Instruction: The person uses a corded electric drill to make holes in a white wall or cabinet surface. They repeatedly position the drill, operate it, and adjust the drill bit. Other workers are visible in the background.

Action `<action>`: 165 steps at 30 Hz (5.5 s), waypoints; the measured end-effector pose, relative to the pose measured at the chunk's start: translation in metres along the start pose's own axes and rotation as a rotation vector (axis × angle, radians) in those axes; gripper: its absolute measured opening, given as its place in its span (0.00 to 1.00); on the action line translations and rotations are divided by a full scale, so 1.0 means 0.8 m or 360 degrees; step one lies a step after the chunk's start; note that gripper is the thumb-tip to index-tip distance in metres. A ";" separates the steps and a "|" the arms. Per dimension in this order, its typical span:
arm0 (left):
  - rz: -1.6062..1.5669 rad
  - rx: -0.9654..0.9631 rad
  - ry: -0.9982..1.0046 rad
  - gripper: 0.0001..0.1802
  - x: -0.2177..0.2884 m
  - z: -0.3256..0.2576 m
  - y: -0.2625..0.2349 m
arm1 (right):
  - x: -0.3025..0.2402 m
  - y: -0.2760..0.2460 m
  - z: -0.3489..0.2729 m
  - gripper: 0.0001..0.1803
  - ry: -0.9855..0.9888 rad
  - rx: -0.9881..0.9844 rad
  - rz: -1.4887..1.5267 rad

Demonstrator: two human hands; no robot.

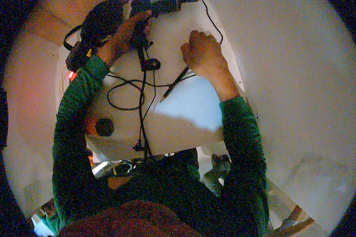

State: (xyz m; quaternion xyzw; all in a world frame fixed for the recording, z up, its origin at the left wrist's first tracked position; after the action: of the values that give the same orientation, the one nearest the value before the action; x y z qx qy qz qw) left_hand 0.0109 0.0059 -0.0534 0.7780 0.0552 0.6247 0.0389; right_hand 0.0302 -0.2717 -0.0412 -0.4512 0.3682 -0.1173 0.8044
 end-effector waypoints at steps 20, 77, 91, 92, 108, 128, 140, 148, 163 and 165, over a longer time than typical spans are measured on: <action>0.0063 0.0122 0.0068 0.16 0.002 -0.004 0.007 | -0.025 0.009 -0.007 0.16 0.0113 -0.0073 -0.0070; 0.0163 0.0266 -0.0154 0.15 0.053 -0.046 0.049 | -0.038 0.012 -0.011 0.20 -0.0055 -0.0058 -0.0069; 0.0222 0.0287 -0.0171 0.15 0.054 -0.045 0.049 | -0.035 0.015 -0.012 0.21 -0.0024 -0.0064 -0.0064; 0.0185 0.0274 -0.0171 0.15 0.054 -0.045 0.048 | -0.035 0.014 -0.012 0.21 -0.0033 -0.0061 -0.0056; 0.0136 0.0267 -0.0085 0.16 0.045 -0.041 0.038 | -0.040 0.016 -0.010 0.22 -0.0034 -0.0092 -0.0142; 0.0090 0.0243 -0.0108 0.16 0.043 -0.042 0.037 | -0.040 0.014 -0.011 0.21 -0.0030 -0.0075 -0.0038; 0.0169 0.0282 -0.0114 0.17 0.045 -0.042 0.042 | -0.035 0.018 -0.012 0.21 -0.0036 -0.0116 -0.0088; 0.0272 0.0272 -0.0034 0.17 0.044 -0.046 0.041 | -0.038 0.013 -0.012 0.22 0.0041 -0.0126 -0.0050; -0.0061 0.0060 0.0117 0.16 -0.005 0.013 0.001 | -0.003 0.017 -0.008 0.18 0.0106 0.0068 0.0549; -0.0010 0.0177 0.0097 0.16 -0.002 0.008 0.000 | -0.002 0.016 -0.011 0.17 0.0141 0.0106 0.0582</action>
State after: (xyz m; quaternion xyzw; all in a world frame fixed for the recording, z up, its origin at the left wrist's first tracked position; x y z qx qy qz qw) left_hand 0.0169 0.0061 -0.0565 0.7594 0.0934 0.6438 -0.0041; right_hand 0.0212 -0.2692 -0.0539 -0.3442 0.4750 -0.0011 0.8099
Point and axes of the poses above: each hand's wrist, its own z-axis towards the middle knuckle, its own y-axis out of the palm, x = y × z, the point moved 1 cm from there along z, towards the middle knuckle, and after that the axes turned 10 degrees about z, right-handed, at the moved point
